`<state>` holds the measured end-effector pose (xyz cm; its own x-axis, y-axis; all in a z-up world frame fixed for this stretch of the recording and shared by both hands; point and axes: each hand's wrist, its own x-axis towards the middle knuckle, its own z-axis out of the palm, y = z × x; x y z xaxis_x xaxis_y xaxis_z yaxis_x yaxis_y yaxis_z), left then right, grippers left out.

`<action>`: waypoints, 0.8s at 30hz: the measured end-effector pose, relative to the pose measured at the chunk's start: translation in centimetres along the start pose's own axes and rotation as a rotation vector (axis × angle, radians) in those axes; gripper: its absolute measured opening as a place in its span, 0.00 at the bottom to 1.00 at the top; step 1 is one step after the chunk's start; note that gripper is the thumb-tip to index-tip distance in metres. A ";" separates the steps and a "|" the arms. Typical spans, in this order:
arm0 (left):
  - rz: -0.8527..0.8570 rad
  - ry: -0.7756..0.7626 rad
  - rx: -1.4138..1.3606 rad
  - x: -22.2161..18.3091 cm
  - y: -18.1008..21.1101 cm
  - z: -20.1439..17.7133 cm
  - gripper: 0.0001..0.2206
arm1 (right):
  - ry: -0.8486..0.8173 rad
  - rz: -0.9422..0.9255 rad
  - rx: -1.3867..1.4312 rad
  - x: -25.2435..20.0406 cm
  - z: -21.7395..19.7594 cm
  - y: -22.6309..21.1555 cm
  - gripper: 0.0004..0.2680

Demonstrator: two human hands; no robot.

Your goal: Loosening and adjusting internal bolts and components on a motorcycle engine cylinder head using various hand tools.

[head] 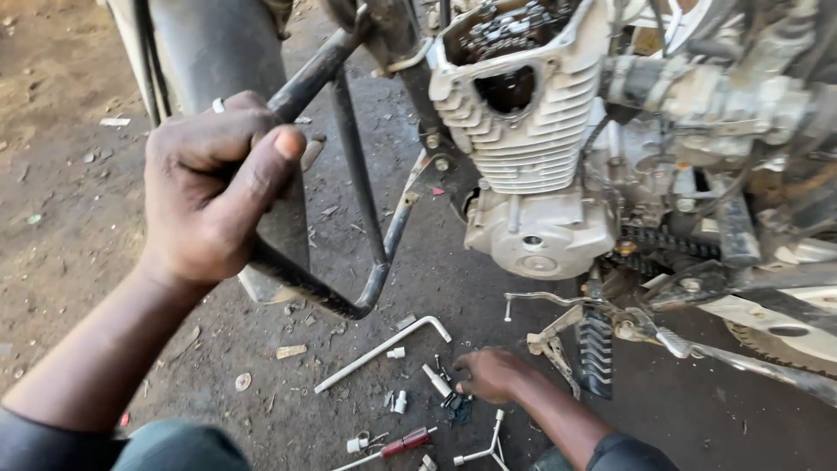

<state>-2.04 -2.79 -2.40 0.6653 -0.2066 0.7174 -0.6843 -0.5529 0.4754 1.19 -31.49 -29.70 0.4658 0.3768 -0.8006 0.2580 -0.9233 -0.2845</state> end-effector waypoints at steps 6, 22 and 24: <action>-0.027 0.272 -0.031 -3.6 -0.9 2.3 0.06 | 0.030 0.005 -0.002 4.0 -0.4 -1.5 0.20; -0.706 0.476 -0.626 -9.4 -1.7 9.4 0.09 | -0.043 -0.098 -0.436 4.3 5.4 3.4 0.19; -0.687 0.489 -0.617 -9.3 -1.9 9.5 0.10 | -0.021 -0.108 -0.440 5.0 5.9 4.5 0.19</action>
<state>-4.03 -7.50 -14.83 0.8696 0.4218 0.2566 -0.3296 0.1088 0.9378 -0.27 -34.19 -38.06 0.4009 0.4634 -0.7903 0.6417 -0.7577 -0.1188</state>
